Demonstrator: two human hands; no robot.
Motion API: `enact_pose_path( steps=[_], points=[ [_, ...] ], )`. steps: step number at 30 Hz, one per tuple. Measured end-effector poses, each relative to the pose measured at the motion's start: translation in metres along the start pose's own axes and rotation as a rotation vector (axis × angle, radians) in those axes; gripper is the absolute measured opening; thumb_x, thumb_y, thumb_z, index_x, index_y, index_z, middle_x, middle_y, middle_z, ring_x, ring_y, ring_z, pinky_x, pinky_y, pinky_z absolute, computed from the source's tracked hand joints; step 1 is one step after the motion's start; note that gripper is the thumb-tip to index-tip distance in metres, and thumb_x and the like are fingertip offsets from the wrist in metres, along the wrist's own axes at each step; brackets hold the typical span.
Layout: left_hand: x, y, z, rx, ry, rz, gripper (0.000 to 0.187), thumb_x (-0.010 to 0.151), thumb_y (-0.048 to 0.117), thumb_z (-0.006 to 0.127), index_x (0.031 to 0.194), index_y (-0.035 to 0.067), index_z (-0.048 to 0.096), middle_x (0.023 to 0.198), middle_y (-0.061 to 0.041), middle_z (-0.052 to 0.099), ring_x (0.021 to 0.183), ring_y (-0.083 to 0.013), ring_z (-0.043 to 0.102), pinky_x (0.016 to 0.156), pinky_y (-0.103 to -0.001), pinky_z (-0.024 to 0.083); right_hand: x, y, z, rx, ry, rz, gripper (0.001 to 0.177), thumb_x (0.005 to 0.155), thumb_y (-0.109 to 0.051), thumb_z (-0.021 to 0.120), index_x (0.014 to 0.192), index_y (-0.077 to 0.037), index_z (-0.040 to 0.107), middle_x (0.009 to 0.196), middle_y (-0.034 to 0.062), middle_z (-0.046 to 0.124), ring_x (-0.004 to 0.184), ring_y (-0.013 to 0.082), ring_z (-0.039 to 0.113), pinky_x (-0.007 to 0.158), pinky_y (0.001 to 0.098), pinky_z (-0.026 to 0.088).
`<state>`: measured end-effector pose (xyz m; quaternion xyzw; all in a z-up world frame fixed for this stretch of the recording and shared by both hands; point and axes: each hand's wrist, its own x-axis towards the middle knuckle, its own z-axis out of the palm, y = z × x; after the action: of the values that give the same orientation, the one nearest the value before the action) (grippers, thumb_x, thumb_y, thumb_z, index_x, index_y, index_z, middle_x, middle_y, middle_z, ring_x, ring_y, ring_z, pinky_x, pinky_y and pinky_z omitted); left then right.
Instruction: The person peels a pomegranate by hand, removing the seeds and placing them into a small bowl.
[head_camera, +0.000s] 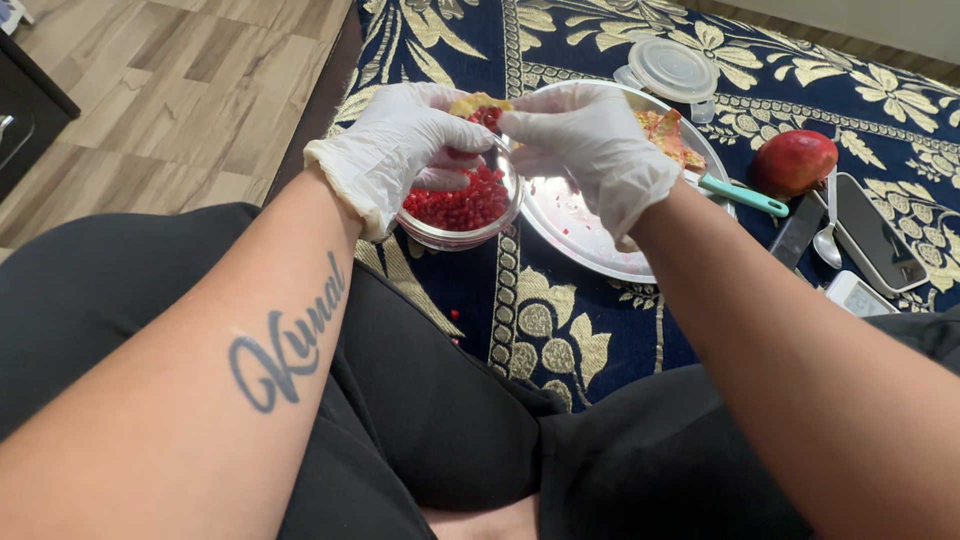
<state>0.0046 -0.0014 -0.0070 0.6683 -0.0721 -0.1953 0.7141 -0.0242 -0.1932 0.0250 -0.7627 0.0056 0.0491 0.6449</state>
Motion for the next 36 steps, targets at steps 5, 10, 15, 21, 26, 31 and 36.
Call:
enact_pose_path(
  steps=[5, 10, 15, 21, 26, 31, 36],
  points=[
    [-0.005, -0.003, 0.001, 0.129, 0.137, 0.093, 0.030, 0.077, 0.009, 0.082, 0.107, 0.009, 0.078, 0.090, -0.003, 0.077, 0.078, -0.0108, 0.073, 0.065, -0.028, 0.063, -0.056, 0.001, -0.004, -0.463, 0.104, 0.002, 0.020, 0.084, -0.017, 0.078, 0.100, -0.004, 0.080, 0.083, 0.0077, 0.078, 0.068, 0.0136, 0.070, 0.064, 0.0248, 0.060],
    [-0.007, -0.006, 0.005, 0.247, 0.148, 0.097, 0.037, 0.073, 0.009, 0.082, 0.110, 0.011, 0.079, 0.095, -0.003, 0.077, 0.077, -0.0103, 0.072, 0.060, -0.026, 0.059, -0.084, 0.051, 0.047, -0.862, -0.434, -0.618, 0.028, 0.070, -0.012, 0.077, 0.098, -0.008, 0.077, 0.092, 0.0123, 0.073, 0.091, 0.0311, 0.070, 0.081, 0.0411, 0.056],
    [-0.010, -0.009, 0.005, 0.287, 0.170, 0.078, 0.038, 0.072, 0.013, 0.086, 0.109, 0.010, 0.078, 0.097, -0.001, 0.077, 0.075, -0.0098, 0.072, 0.055, -0.026, 0.058, -0.098, 0.072, 0.060, -0.834, -0.502, -0.721, 0.018, 0.074, -0.004, 0.068, 0.092, -0.006, 0.073, 0.096, 0.0153, 0.066, 0.095, 0.0388, 0.064, 0.079, 0.0439, 0.055],
    [-0.007, -0.009, 0.004, 0.253, 0.175, 0.077, 0.033, 0.077, 0.018, 0.083, 0.109, 0.009, 0.079, 0.089, -0.001, 0.077, 0.070, -0.0069, 0.069, 0.052, -0.023, 0.055, -0.093, 0.082, 0.055, -0.896, -0.330, -0.472, 0.007, 0.077, -0.007, 0.069, 0.083, -0.009, 0.072, 0.089, 0.0146, 0.067, 0.088, 0.0369, 0.067, 0.077, 0.0463, 0.054],
    [0.001, -0.012, 0.001, 0.228, 0.177, 0.073, 0.031, 0.081, 0.022, 0.081, 0.107, 0.006, 0.079, 0.082, -0.002, 0.078, 0.067, -0.0063, 0.069, 0.050, -0.022, 0.053, -0.088, 0.085, 0.066, -0.980, -0.231, -0.349, 0.015, 0.072, 0.000, 0.063, 0.083, -0.007, 0.070, 0.089, 0.0188, 0.067, 0.093, 0.0404, 0.066, 0.080, 0.0483, 0.054],
    [0.003, -0.013, -0.002, 0.203, 0.203, 0.041, 0.026, 0.083, 0.019, 0.079, 0.102, 0.002, 0.078, 0.083, -0.006, 0.076, 0.066, -0.0099, 0.071, 0.050, -0.024, 0.058, -0.090, 0.089, 0.062, -1.013, -0.111, -0.382, 0.014, 0.070, 0.001, 0.063, 0.081, -0.006, 0.069, 0.089, 0.0203, 0.066, 0.091, 0.0430, 0.064, 0.078, 0.0514, 0.052],
    [0.005, -0.011, -0.003, 0.178, 0.203, 0.038, 0.023, 0.083, 0.018, 0.078, 0.100, 0.002, 0.077, 0.083, -0.005, 0.076, 0.066, -0.0099, 0.070, 0.050, -0.025, 0.057, -0.083, 0.072, 0.056, -1.043, -0.097, -0.404, 0.013, 0.068, 0.001, 0.067, 0.079, -0.006, 0.071, 0.086, 0.0180, 0.069, 0.089, 0.0399, 0.066, 0.078, 0.0493, 0.053]
  ],
)
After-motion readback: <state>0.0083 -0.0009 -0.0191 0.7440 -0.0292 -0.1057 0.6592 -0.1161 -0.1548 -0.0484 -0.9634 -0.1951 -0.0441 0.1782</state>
